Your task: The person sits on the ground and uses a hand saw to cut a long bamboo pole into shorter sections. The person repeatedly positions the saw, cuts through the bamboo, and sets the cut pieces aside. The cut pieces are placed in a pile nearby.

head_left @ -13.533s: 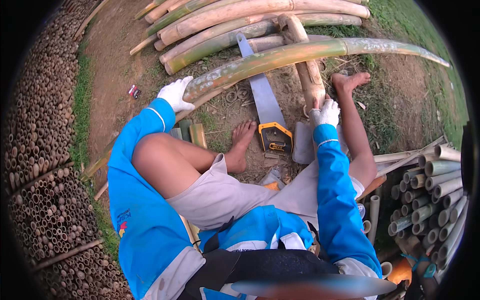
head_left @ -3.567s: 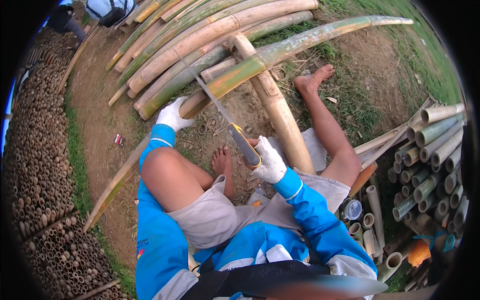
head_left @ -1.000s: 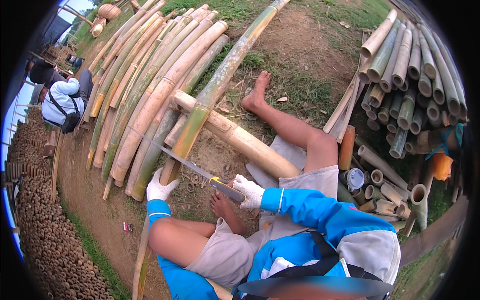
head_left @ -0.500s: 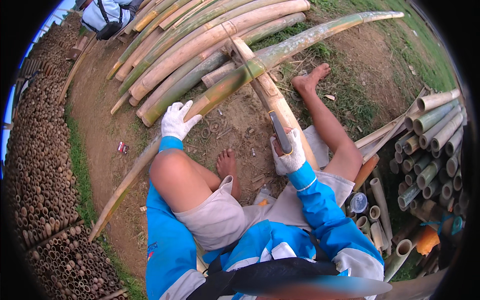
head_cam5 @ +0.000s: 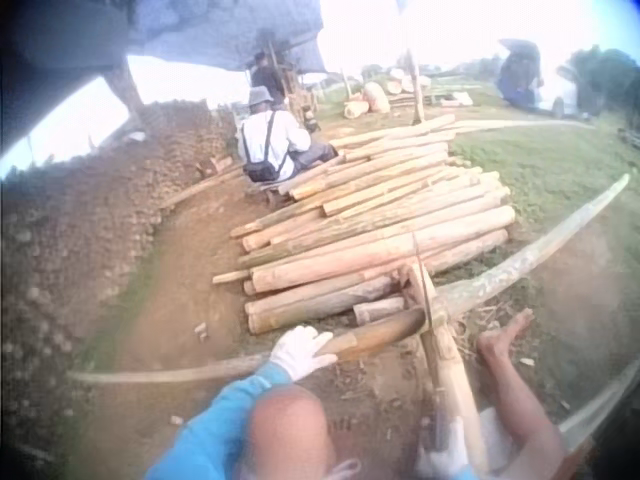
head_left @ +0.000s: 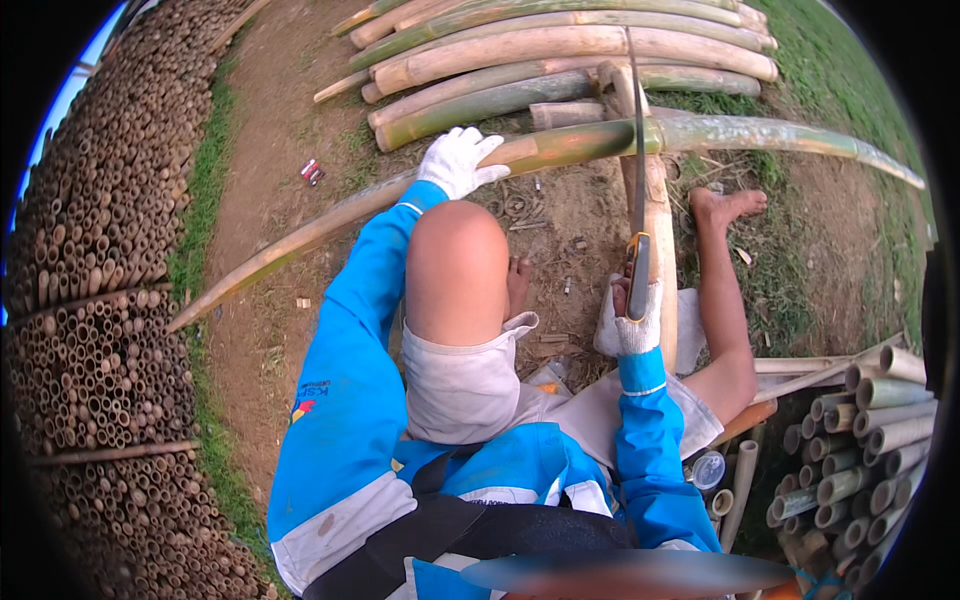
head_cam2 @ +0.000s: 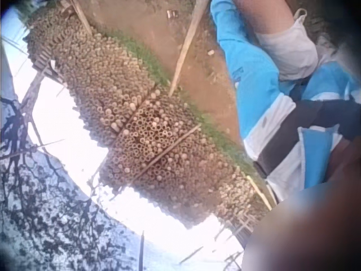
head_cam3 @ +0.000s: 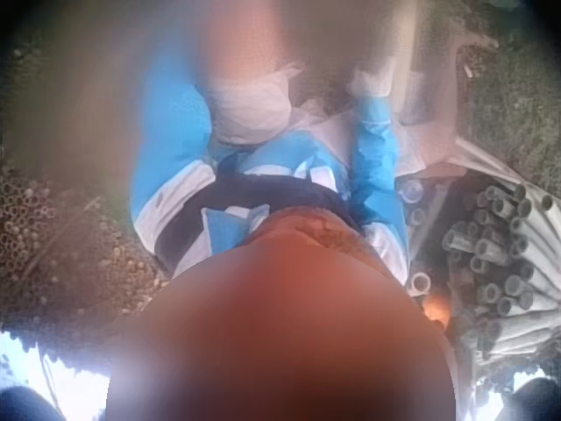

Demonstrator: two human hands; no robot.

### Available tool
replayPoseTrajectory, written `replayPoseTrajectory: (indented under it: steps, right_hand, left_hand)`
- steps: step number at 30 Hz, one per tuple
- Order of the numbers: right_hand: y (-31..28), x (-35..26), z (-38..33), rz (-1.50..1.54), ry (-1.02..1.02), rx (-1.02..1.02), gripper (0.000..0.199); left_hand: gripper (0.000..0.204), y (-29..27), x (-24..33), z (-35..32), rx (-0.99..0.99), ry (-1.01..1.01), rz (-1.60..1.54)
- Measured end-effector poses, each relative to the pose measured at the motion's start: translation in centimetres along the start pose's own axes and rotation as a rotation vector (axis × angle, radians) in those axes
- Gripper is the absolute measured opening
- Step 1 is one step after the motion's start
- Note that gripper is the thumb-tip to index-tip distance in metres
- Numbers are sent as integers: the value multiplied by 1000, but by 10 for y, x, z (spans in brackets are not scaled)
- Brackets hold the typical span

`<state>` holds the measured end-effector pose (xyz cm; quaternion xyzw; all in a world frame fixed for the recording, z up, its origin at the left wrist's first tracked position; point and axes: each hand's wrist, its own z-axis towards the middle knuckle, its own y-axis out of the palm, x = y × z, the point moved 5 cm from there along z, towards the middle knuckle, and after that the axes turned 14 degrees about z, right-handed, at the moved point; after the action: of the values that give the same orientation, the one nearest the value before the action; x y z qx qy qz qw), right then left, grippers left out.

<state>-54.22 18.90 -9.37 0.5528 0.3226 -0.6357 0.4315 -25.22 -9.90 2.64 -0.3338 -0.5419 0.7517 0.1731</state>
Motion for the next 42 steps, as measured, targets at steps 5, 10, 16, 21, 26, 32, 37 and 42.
replayPoseTrajectory:
  steps: [5, 10, 16, 21, 26, 32, 37, 42]
  right_hand:
    - [-12, 6, 8, -112, -93, -181, 26]
    - [-25, 22, 12, -122, 6, -221, 23]
    - [-14, 22, 19, 27, 18, -260, 28]
    - [-7, 18, 18, 154, 70, -201, 11]
    - [-7, 23, 12, 65, 56, -232, 12]
    - [-4, 23, 16, -120, -144, -328, 10]
    - [-7, 24, 17, 44, -22, -281, 9]
    - [-5, 29, 9, 76, 72, -224, 28]
  left_hand:
    - [61, -2, 0, -3, 54, -19, 67]
    - [67, 2, -9, 6, -88, -65, -88]
    - [70, 5, -16, 14, -235, -3, -169]
    - [67, 2, -24, 18, -274, -30, -338]
    - [64, -2, -32, 24, -305, -42, -438]
    - [67, 0, -27, 22, -262, -46, -222]
    - [68, 5, -21, 20, -258, -34, -175]
    - [67, 2, -23, 16, -227, -50, -125]
